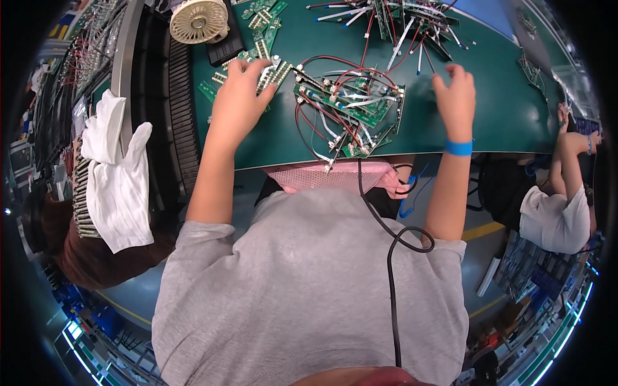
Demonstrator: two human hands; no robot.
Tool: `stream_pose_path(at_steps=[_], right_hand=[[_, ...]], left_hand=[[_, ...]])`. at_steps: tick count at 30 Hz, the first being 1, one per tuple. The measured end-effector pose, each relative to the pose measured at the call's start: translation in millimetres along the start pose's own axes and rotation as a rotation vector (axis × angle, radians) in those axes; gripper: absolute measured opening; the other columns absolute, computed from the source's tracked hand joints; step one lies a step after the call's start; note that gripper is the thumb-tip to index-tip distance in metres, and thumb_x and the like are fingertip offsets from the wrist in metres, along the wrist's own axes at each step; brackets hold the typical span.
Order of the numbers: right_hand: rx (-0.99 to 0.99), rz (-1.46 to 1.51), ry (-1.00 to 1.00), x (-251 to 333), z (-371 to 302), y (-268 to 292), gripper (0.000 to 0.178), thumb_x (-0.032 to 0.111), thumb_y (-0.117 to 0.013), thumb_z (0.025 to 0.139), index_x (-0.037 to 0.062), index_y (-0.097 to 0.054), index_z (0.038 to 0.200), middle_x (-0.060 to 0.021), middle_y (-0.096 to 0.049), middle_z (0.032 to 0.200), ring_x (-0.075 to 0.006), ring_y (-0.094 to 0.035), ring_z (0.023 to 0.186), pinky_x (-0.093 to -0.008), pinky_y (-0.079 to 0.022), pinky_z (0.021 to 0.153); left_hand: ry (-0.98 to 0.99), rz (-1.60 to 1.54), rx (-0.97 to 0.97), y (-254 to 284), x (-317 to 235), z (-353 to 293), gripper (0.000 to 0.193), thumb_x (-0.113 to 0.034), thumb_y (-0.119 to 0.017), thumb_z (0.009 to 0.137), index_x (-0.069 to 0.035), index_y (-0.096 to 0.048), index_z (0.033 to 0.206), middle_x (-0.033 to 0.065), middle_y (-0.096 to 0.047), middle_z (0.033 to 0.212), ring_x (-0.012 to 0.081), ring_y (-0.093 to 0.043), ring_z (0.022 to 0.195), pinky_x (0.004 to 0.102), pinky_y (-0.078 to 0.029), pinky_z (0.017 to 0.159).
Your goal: The person connects wires and connectors to printed circuit boards by hand as part of an assembly line process.
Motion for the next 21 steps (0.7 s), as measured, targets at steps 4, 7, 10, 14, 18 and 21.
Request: stream_pose_path(at_steps=[4, 7, 10, 14, 18, 21], right_hand=[[0.257, -0.103, -0.196, -16, 3, -31, 0.031, 0.028, -0.059, 0.073, 0.0030, -0.055, 0.091, -0.0185, -0.057, 0.095, -0.0394, -0.057, 0.084, -0.0446, -0.047, 0.072], [0.377, -0.037, -0.189, -26, 8, -43, 0.029, 0.028, -0.058, 0.073, 0.0023, -0.056, 0.087, -0.0194, -0.060, 0.087, -0.0403, -0.057, 0.082, -0.0468, -0.047, 0.071], [0.336, 0.090, -0.148, -23, 15, -37, 0.023, 0.022, -0.058, 0.075, 0.0000, -0.055, 0.080, -0.0163, -0.062, 0.080, -0.0318, -0.062, 0.074, -0.0396, -0.049, 0.063], [0.218, 1.085, -0.424, -21, 19, -14, 0.010, 0.006, -0.054, 0.081, -0.0039, -0.050, 0.082, -0.0106, -0.057, 0.073, -0.0143, -0.058, 0.060, -0.0215, -0.041, 0.048], [0.081, 1.507, -0.376, -14, 49, -8, 0.010, 0.001, -0.049, 0.083, -0.0063, -0.051, 0.090, -0.0138, -0.057, 0.076, -0.0187, -0.058, 0.061, -0.0242, -0.043, 0.050], [0.017, 1.591, -0.282, -8, 72, 6, 0.018, 0.000, -0.048, 0.084, -0.0104, -0.053, 0.097, -0.0138, -0.058, 0.078, -0.0189, -0.058, 0.064, -0.0248, -0.045, 0.053]], left_hand=[[0.037, 0.061, 0.099, -13, 13, -4, 0.038, -0.020, -0.065, 0.076, -0.014, -0.054, 0.112, 0.0116, -0.047, 0.100, 0.0293, -0.057, 0.080, 0.0377, -0.046, 0.072], [0.052, 0.059, 0.054, -16, 18, -1, 0.034, -0.018, -0.065, 0.076, -0.012, -0.053, 0.107, 0.0113, -0.048, 0.097, 0.0291, -0.056, 0.079, 0.0373, -0.046, 0.070], [0.045, 0.069, 0.052, -15, 19, 1, 0.031, -0.016, -0.064, 0.075, -0.011, -0.052, 0.103, 0.0110, -0.050, 0.094, 0.0286, -0.056, 0.076, 0.0368, -0.046, 0.068], [-0.035, 0.067, -0.027, -15, 25, 2, 0.030, -0.009, -0.061, 0.074, -0.008, -0.051, 0.103, 0.0101, -0.053, 0.084, 0.0255, -0.056, 0.068, 0.0351, -0.045, 0.063], [-0.015, -0.048, -0.063, -13, 31, 3, 0.025, -0.009, -0.058, 0.075, -0.004, -0.051, 0.098, 0.0116, -0.056, 0.082, 0.0281, -0.057, 0.068, 0.0377, -0.046, 0.064], [0.008, -0.069, -0.114, -10, 33, 3, 0.025, -0.003, -0.056, 0.075, -0.003, -0.052, 0.099, 0.0082, -0.051, 0.070, 0.0181, -0.052, 0.058, 0.0300, -0.043, 0.058]])
Point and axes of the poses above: each hand's wrist, its own z-axis towards the middle knuckle, its own y-axis out of the back of the hand, x = y × z, the point moved 6 cm from there along z, towards the middle knuckle
